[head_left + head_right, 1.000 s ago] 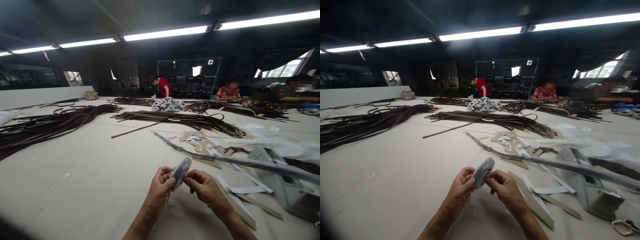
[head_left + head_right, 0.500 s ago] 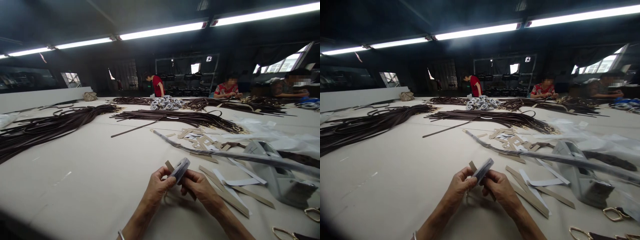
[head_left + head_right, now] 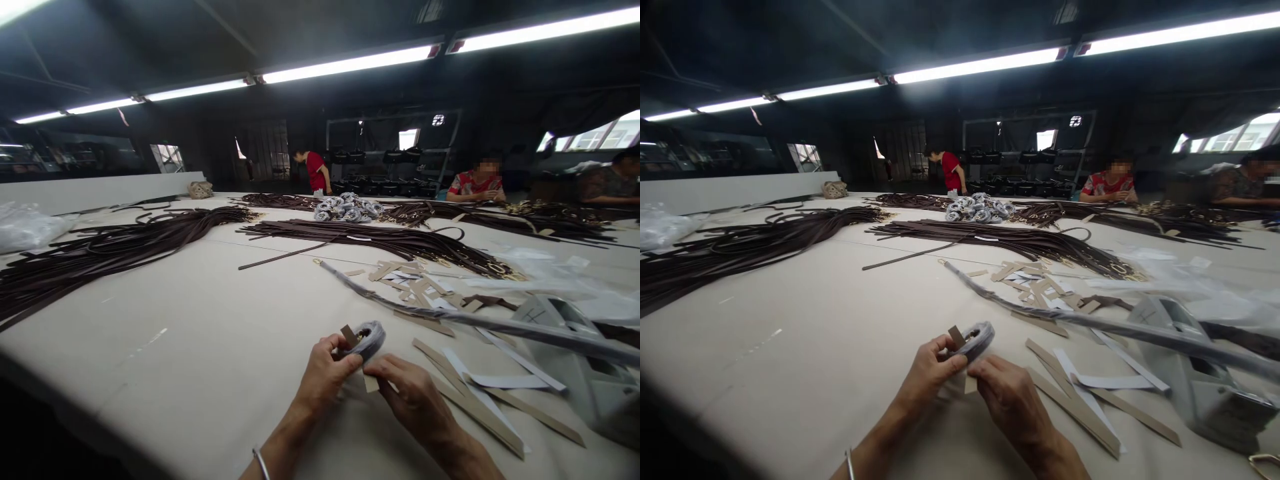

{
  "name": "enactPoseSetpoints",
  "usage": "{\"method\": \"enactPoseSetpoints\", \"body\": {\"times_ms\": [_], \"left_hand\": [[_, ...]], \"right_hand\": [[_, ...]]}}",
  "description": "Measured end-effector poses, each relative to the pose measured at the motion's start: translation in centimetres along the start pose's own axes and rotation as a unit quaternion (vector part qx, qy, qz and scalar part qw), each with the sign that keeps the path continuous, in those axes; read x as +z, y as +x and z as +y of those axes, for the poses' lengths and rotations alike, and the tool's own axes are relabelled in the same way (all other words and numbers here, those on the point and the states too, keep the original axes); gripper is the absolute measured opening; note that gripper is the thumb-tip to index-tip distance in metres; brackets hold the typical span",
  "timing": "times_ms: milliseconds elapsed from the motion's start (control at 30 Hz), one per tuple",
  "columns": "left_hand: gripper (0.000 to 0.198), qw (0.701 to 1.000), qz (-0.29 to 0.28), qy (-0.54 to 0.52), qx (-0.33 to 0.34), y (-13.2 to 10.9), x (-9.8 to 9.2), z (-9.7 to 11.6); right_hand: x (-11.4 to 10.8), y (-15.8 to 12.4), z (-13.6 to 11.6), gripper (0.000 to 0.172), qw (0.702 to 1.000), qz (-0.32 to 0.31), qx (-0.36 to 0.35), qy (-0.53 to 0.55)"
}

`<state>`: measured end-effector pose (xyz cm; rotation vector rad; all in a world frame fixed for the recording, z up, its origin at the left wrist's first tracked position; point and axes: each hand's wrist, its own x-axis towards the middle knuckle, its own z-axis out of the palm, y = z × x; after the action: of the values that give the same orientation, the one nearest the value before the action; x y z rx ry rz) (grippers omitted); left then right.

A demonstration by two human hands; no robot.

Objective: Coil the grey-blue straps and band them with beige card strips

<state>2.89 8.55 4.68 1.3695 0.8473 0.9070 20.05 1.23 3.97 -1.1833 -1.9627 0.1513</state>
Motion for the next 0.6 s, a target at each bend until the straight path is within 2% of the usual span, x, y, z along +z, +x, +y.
{"method": "enactPoseSetpoints", "body": {"times_ms": [133, 233, 367, 500, 600], "left_hand": [[0.009, 0.977, 0.030, 0.189, 0.093, -0.5, 0.7, 0.0], [0.006, 0.956, -0.002, 0.241, 0.168, -0.6, 0.8, -0.5], [0.014, 0.936, -0.067, 0.268, 0.216, -0.5, 0.3, -1.0], [0.028, 0.933, -0.124, 0.265, 0.211, -0.8, -0.2, -0.7], [0.026, 0.934, -0.120, 0.274, 0.194, -1.1, 0.0, -0.5]], "right_hand": [[-1.1, 0.6, -1.0, 0.019, 0.983, 0.052, -0.083, -0.154], [-1.1, 0.6, -0.7, 0.022, 0.986, 0.067, -0.085, -0.130], [-0.2, 0.1, 0.6, 0.008, 0.999, 0.038, 0.022, -0.019], [0.0, 0.0, 1.0, 0.015, 0.986, 0.027, 0.150, 0.063], [-0.2, 0.1, 0.8, 0.015, 0.974, 0.020, 0.204, 0.094]]}}
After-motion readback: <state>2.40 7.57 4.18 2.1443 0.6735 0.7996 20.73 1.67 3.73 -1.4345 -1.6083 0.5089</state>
